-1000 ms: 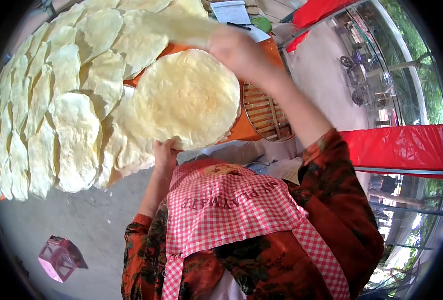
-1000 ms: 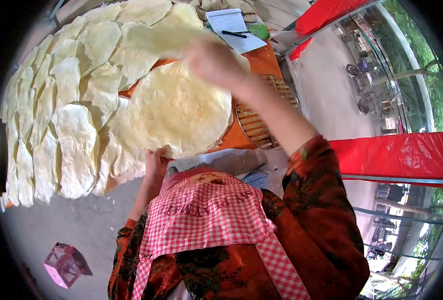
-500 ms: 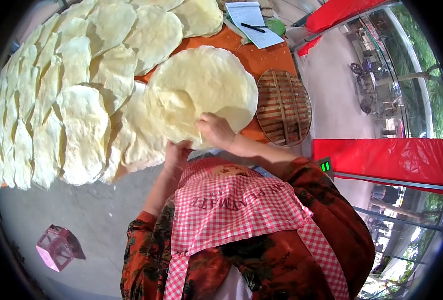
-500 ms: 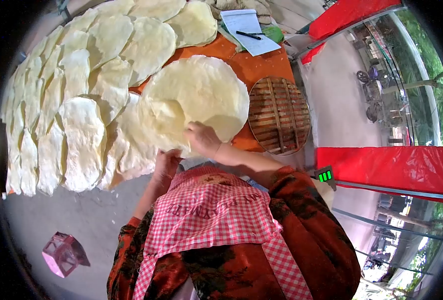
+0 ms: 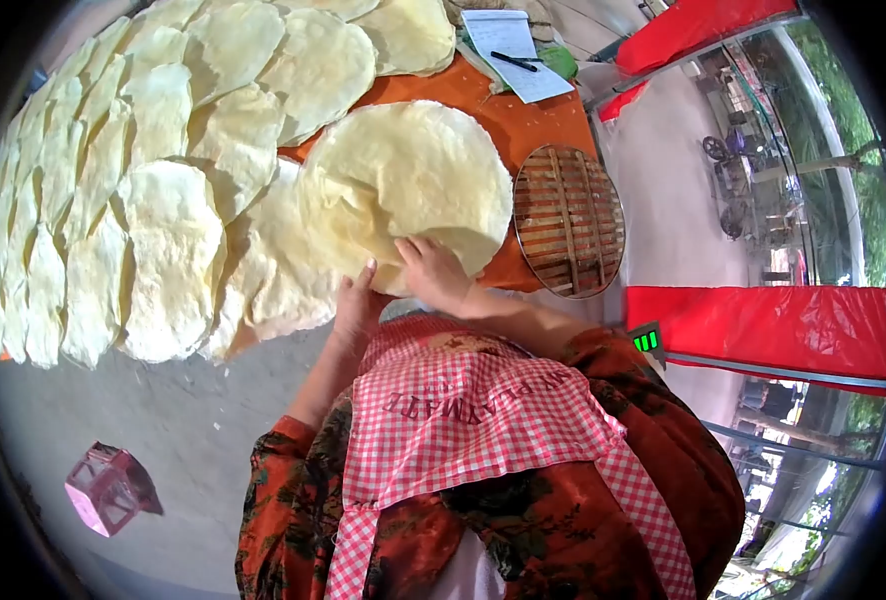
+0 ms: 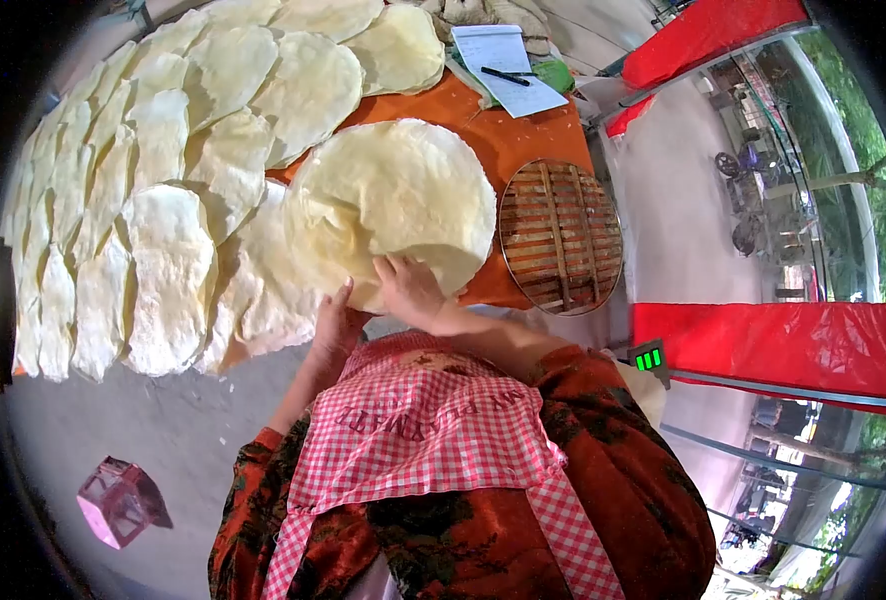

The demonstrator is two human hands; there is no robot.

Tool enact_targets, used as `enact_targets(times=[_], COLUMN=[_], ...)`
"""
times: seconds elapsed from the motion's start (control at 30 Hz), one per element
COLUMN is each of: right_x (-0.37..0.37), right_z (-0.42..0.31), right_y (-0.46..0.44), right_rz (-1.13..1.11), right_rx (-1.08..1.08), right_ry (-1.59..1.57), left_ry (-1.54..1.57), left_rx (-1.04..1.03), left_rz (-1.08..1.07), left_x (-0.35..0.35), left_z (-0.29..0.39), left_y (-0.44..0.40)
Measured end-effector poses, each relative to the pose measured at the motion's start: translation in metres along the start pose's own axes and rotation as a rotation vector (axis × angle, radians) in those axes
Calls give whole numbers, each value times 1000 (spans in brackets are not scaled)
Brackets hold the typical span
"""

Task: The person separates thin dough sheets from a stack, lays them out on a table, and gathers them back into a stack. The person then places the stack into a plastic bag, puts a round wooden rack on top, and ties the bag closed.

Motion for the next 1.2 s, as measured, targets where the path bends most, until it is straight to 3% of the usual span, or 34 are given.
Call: enact_targets(times=[0.03,0.1,0.17,0.27,0.4,0.5,0.6,0.7,0.8,0.9,1.0,1.1,1.2], right_x=[-2,36,116,171,59,22,24,39,34,5,20,19,21], right_z=[13,38,30,-23,-20,-20,-16,-17,-34,-17,-21,-15,-13], right_y=[-6,-47,-89,-90,-48,-35,-43,-52,-47,-37,-32,-29,-25], right_rz=[-33,-151,54,141,-34,-130,-234,-94,-237,-205,-130,-249,-205], right_rx=[-17,-258,-100,74,109,52,-34,-6,51,-88,-74,-98,-30], right_ry=[-36,-20,31,106,92,-16,76,69,73,3,-106,-194,-224], left_ry=[54,158,104,193,158,139,133,112,138,117,125,173,176], left_rx=[17,51,34,22,26,18,0,-11,-13,-13,-13,-7,-10], left_rz=[-52,-158,-173,-203,-186,-158,-142,-132,-133,-153,-187,-173,-158], left_x=[0,0,5,6,-4,-4,-9,-7,-11,-14,-19,-20,-20], left_z=[-2,-2,1,3,12,13,19,18,18,20,22,22,21], left_y=[1,1,5,8,11,10,14,9,11,12,16,12,9])
Point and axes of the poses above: each hand's wrist, its own y-axis away from the middle knuckle, its own x-axis out of the back of the hand, z = x × y, the point moved 6 cm from there along -y, towards the middle knuckle
